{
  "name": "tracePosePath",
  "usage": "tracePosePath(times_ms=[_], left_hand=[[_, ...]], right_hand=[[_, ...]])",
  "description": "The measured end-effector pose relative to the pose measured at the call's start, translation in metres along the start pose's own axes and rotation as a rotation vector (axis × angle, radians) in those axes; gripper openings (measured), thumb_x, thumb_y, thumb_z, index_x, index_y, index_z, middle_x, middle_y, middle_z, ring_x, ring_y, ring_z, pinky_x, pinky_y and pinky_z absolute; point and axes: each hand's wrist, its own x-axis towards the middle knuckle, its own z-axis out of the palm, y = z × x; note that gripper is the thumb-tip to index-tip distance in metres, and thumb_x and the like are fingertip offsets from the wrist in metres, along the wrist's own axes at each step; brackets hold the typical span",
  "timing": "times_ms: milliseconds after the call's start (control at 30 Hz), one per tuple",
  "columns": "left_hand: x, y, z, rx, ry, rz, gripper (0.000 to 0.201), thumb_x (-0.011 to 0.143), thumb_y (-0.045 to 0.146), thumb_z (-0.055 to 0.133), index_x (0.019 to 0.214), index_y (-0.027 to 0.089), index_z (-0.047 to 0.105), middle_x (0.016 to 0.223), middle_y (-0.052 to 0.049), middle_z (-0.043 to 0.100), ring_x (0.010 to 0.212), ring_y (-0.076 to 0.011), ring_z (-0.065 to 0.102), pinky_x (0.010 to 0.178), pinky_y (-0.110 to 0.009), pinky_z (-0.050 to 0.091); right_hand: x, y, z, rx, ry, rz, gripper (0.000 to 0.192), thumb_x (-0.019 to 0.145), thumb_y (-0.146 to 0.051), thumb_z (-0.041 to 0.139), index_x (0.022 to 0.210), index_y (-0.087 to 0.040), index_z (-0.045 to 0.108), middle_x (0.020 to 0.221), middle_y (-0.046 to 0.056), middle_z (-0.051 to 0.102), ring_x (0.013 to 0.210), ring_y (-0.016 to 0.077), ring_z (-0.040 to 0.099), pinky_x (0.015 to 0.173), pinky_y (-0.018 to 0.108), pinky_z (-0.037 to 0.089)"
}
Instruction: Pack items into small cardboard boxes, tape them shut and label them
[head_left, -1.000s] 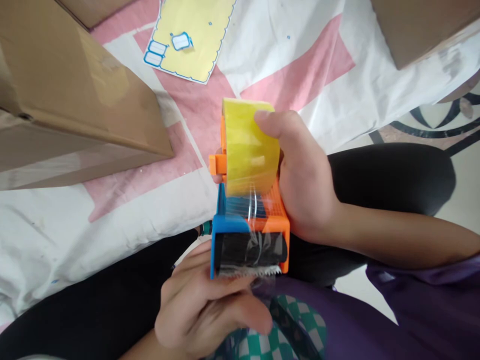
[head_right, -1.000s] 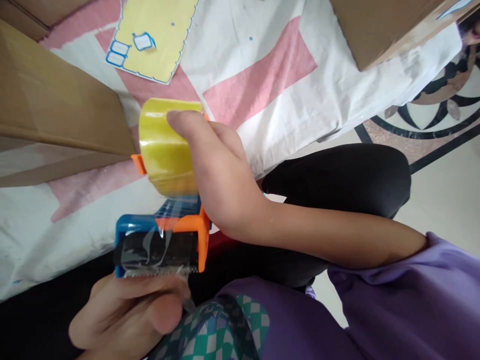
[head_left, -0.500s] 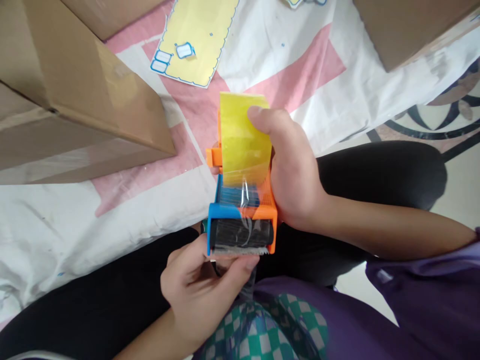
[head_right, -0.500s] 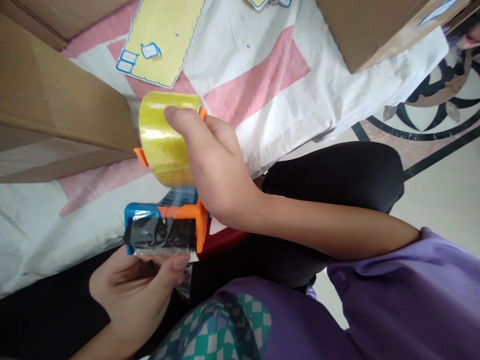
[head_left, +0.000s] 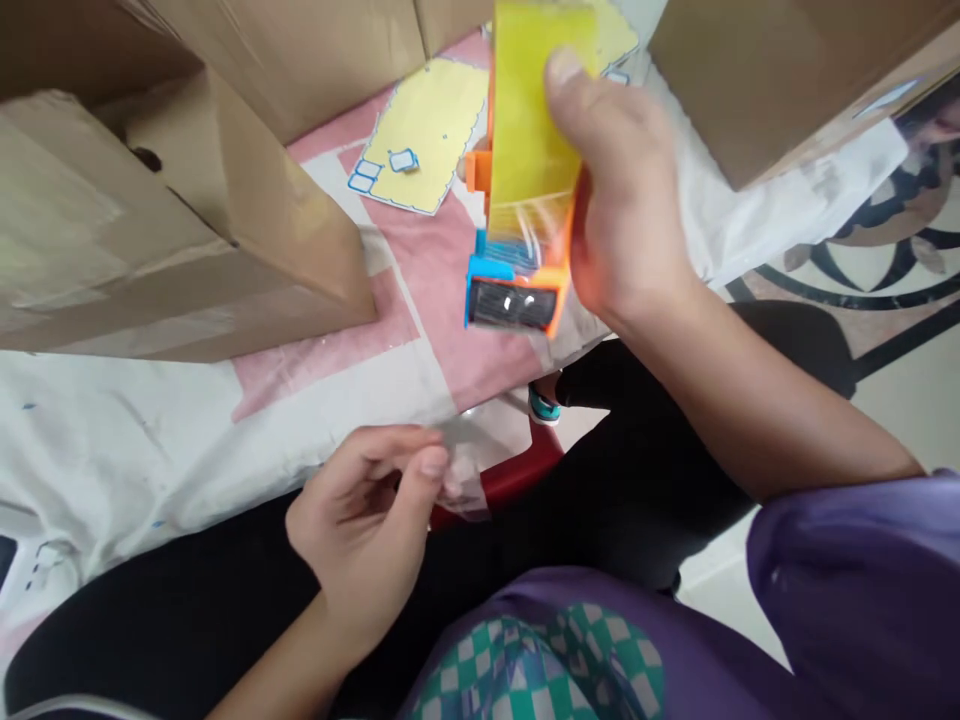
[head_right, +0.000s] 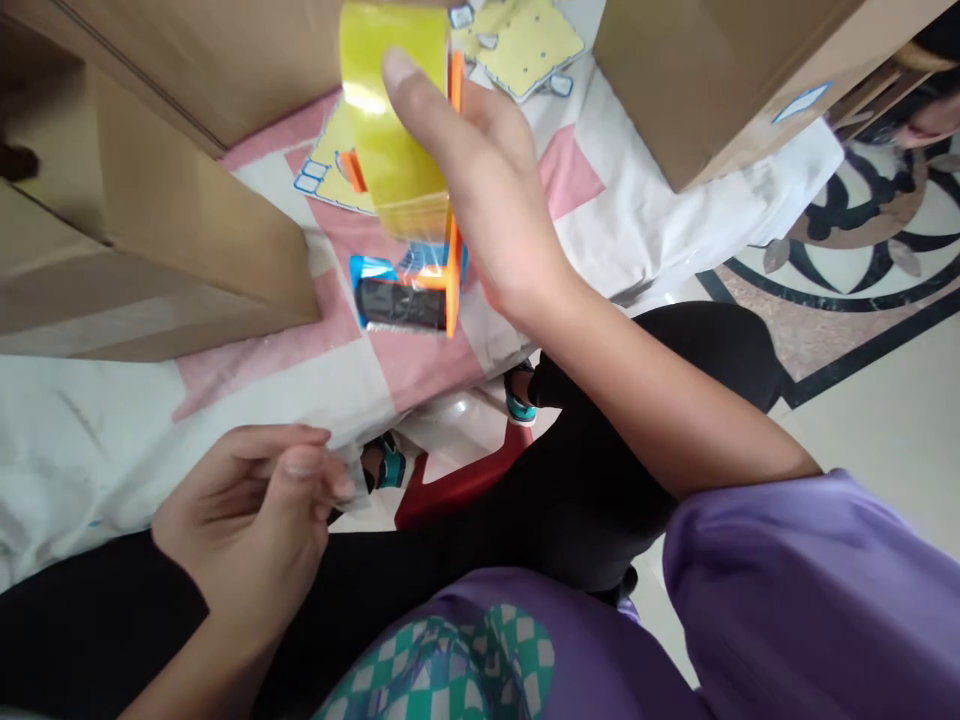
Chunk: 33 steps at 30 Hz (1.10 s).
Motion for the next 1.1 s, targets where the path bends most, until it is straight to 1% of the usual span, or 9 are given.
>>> tracePosePath(times_ms=[100, 367, 467, 533, 633, 700, 767, 967, 1100], left_hand=[[0.003, 0.002, -0.002, -0.054, 0.055, -0.01, 0.008, 0.094, 0.024, 0.069, 0.099, 0.018, 0.073, 0.067, 0.0, 0.071, 0.051, -0.009, 0.059, 0.044, -0.02, 0.041], [0.018, 0.007, -0.018, -0.157, 0.087, 0.036, 0.014, 0.093, 0.027, 0.07, 0.101, 0.017, 0.07, 0.06, 0.003, 0.067, 0.038, -0.0043, 0.044, 0.039, -0.017, 0.035], [0.024, 0.007, -0.027, -0.165, 0.083, 0.024, 0.017, 0.093, 0.031, 0.069, 0.103, 0.017, 0.069, 0.058, 0.004, 0.065, 0.039, -0.0046, 0.044, 0.038, -0.016, 0.035], [0.028, 0.005, -0.035, -0.142, 0.086, 0.029, 0.019, 0.094, 0.033, 0.068, 0.104, 0.017, 0.068, 0.059, 0.004, 0.065, 0.041, -0.0054, 0.046, 0.039, -0.016, 0.035], [0.032, 0.002, -0.045, -0.035, 0.096, 0.076, 0.015, 0.095, 0.031, 0.066, 0.104, 0.019, 0.068, 0.06, 0.004, 0.067, 0.048, -0.008, 0.056, 0.047, -0.017, 0.044], [0.034, 0.0, -0.05, 0.076, 0.079, 0.14, 0.012, 0.094, 0.029, 0.066, 0.101, 0.02, 0.07, 0.063, 0.004, 0.069, 0.054, -0.0093, 0.062, 0.055, -0.018, 0.049], [0.037, -0.005, -0.053, 0.166, 0.019, 0.194, 0.011, 0.094, 0.027, 0.064, 0.099, 0.021, 0.072, 0.068, 0.003, 0.072, 0.059, -0.0101, 0.066, 0.061, -0.019, 0.051], [0.07, -0.026, -0.07, 0.13, -0.029, -0.095, 0.029, 0.092, 0.045, 0.063, 0.103, 0.018, 0.067, 0.07, 0.0, 0.073, 0.048, -0.0117, 0.056, 0.047, -0.023, 0.041], [0.081, -0.022, -0.085, 0.036, 0.014, -0.035, 0.03, 0.094, 0.045, 0.06, 0.105, 0.018, 0.066, 0.069, 0.001, 0.07, 0.048, -0.0104, 0.052, 0.049, -0.022, 0.038]], right_hand=[[0.03, 0.017, -0.018, -0.051, -0.102, -0.181, 0.017, 0.094, -0.035, 0.063, 0.081, -0.024, 0.061, 0.083, 0.002, 0.069, 0.086, 0.0203, 0.068, 0.086, 0.034, 0.058], [0.076, 0.034, -0.036, -0.45, 0.085, 0.126, 0.018, 0.085, -0.021, 0.064, 0.102, -0.017, 0.064, 0.099, 0.007, 0.073, 0.099, 0.0232, 0.067, 0.092, 0.046, 0.055], [0.07, 0.021, -0.027, -0.693, 0.314, -0.108, 0.026, 0.086, -0.027, 0.067, 0.11, -0.017, 0.063, 0.112, 0.011, 0.067, 0.109, 0.027, 0.063, 0.095, 0.049, 0.052], [0.053, 0.009, -0.009, -0.781, 0.354, -0.352, 0.028, 0.088, -0.033, 0.068, 0.111, -0.02, 0.062, 0.114, 0.01, 0.063, 0.109, 0.0264, 0.061, 0.095, 0.049, 0.051], [0.013, -0.004, 0.032, -0.743, -0.041, -0.577, 0.016, 0.092, -0.037, 0.066, 0.099, -0.023, 0.065, 0.096, 0.006, 0.063, 0.092, 0.022, 0.062, 0.086, 0.043, 0.053], [-0.014, -0.006, 0.057, -0.647, -0.4, -0.589, 0.015, 0.092, -0.037, 0.069, 0.097, -0.023, 0.067, 0.092, 0.004, 0.064, 0.086, 0.0196, 0.062, 0.079, 0.038, 0.053], [-0.035, -0.006, 0.074, -0.615, -0.547, -0.579, 0.011, 0.092, -0.032, 0.07, 0.096, -0.023, 0.067, 0.088, 0.003, 0.063, 0.082, 0.0178, 0.061, 0.074, 0.035, 0.052], [-0.056, -0.036, 0.078, -0.694, -0.5, -0.789, 0.012, 0.092, -0.012, 0.062, 0.094, -0.024, 0.064, 0.077, 0.002, 0.058, 0.073, 0.019, 0.055, 0.068, 0.038, 0.048], [-0.054, -0.049, 0.076, -0.668, -0.325, -0.754, 0.017, 0.09, -0.011, 0.064, 0.098, -0.026, 0.066, 0.083, 0.004, 0.06, 0.075, 0.0199, 0.059, 0.067, 0.038, 0.05]])
